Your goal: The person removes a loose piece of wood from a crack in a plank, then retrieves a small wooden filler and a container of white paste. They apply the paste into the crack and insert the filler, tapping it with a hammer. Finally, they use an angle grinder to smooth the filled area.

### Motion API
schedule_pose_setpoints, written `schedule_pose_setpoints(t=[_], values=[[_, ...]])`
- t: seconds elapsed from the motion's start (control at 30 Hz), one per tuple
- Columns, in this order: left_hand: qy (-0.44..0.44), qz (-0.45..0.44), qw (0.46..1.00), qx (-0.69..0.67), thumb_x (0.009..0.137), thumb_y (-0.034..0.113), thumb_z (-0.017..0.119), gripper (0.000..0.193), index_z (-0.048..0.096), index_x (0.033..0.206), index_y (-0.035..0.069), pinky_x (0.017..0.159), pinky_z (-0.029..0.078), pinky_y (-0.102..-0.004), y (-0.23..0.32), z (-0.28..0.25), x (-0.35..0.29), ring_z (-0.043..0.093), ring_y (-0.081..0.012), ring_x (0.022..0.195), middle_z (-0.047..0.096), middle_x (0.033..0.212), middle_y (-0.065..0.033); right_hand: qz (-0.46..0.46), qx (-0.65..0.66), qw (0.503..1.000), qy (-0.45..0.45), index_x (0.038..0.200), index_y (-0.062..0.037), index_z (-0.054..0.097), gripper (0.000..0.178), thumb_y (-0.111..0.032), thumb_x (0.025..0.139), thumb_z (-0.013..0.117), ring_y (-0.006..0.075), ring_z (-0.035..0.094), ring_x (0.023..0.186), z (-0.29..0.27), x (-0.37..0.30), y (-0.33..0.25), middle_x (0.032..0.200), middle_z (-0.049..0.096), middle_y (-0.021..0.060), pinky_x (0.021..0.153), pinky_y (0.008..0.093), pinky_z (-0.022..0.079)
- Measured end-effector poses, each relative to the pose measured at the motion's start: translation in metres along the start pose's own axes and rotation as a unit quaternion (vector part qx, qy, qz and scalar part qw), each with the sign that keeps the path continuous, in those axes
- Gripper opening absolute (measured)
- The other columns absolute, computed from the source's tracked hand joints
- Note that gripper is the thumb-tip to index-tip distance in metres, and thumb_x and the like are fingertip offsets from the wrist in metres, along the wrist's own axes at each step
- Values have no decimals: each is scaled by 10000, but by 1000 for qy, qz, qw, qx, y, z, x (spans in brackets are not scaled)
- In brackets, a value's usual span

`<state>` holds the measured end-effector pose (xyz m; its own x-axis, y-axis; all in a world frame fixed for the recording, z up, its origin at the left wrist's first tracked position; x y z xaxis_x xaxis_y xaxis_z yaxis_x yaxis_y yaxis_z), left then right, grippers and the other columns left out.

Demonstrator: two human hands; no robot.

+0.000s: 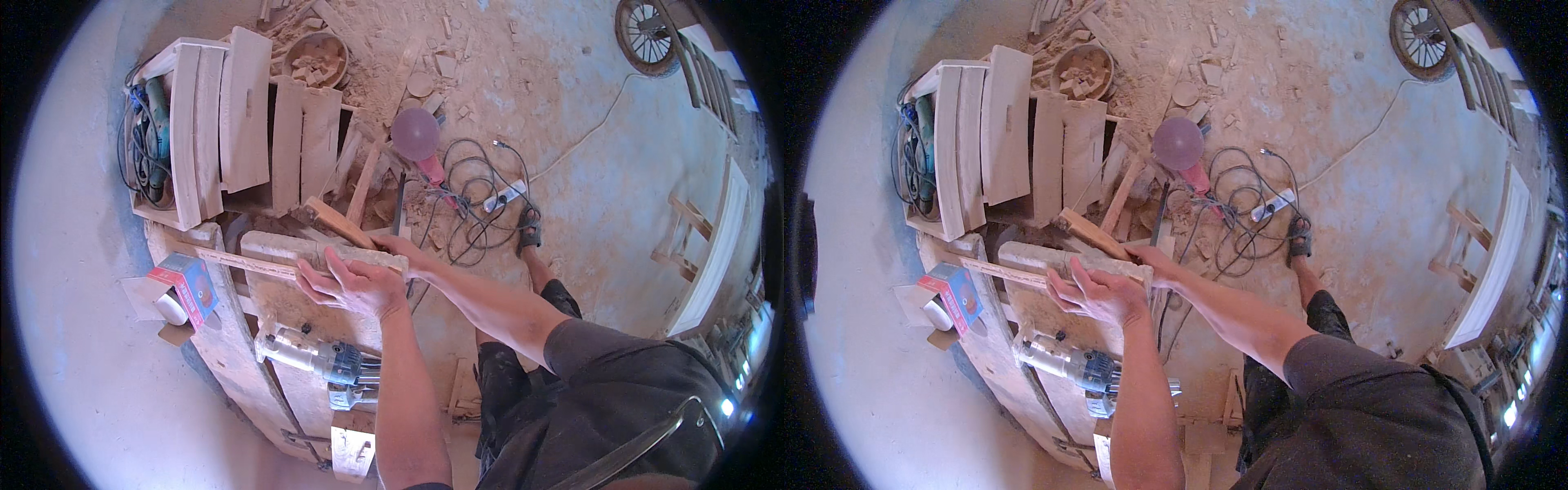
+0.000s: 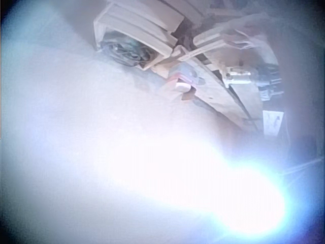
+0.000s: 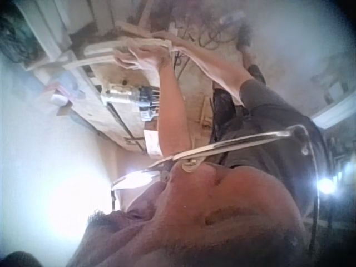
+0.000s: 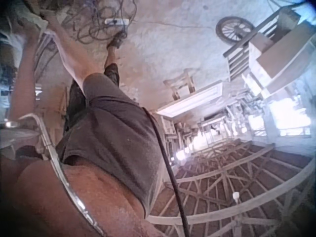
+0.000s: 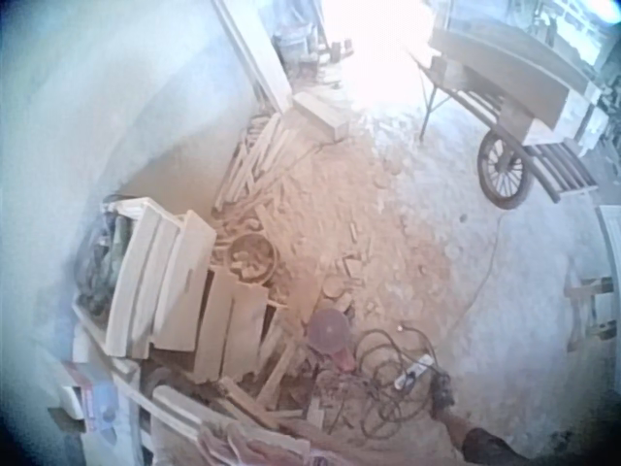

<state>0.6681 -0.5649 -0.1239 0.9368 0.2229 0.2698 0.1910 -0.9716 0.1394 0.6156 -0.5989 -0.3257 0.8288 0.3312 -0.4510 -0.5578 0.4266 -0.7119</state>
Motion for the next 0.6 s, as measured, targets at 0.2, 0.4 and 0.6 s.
schedule_pose_setpoints(t=[0.2,0.4,0.6], values=[[14,-5,1000,-14,906,23,481,353,660,1210,21,1159,279,-646,0,-6,3,260,-480,1470,366,1569,-243,77,36,996,-31,1288,-37,668,443,-214,894,767,128,611,1130,28,20,38,1242,716,74,985,324,491],[27,10,999,-29,883,5,482,367,646,1211,23,1140,280,-669,2,-9,3,274,-503,1455,357,1568,-254,-55,-63,996,10,1279,-42,680,433,-269,917,749,149,632,1119,15,-28,12,1234,725,98,973,320,497],[49,5,998,-30,899,42,536,377,685,1245,49,1164,289,-609,-3,-10,-3,307,-450,1453,410,1565,-197,72,-234,948,202,1197,-27,716,290,-104,925,650,227,714,971,-106,-56,-5,1068,752,148,876,331,535]])
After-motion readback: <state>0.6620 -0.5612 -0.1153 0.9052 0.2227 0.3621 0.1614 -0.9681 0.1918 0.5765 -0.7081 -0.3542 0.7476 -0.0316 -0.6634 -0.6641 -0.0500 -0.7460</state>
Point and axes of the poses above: each hand's wrist, its own x-axis towards the middle knuckle, its own z-axis out of the palm, y = z × x, the point moved 8 cm from there along x, towards the middle knuckle
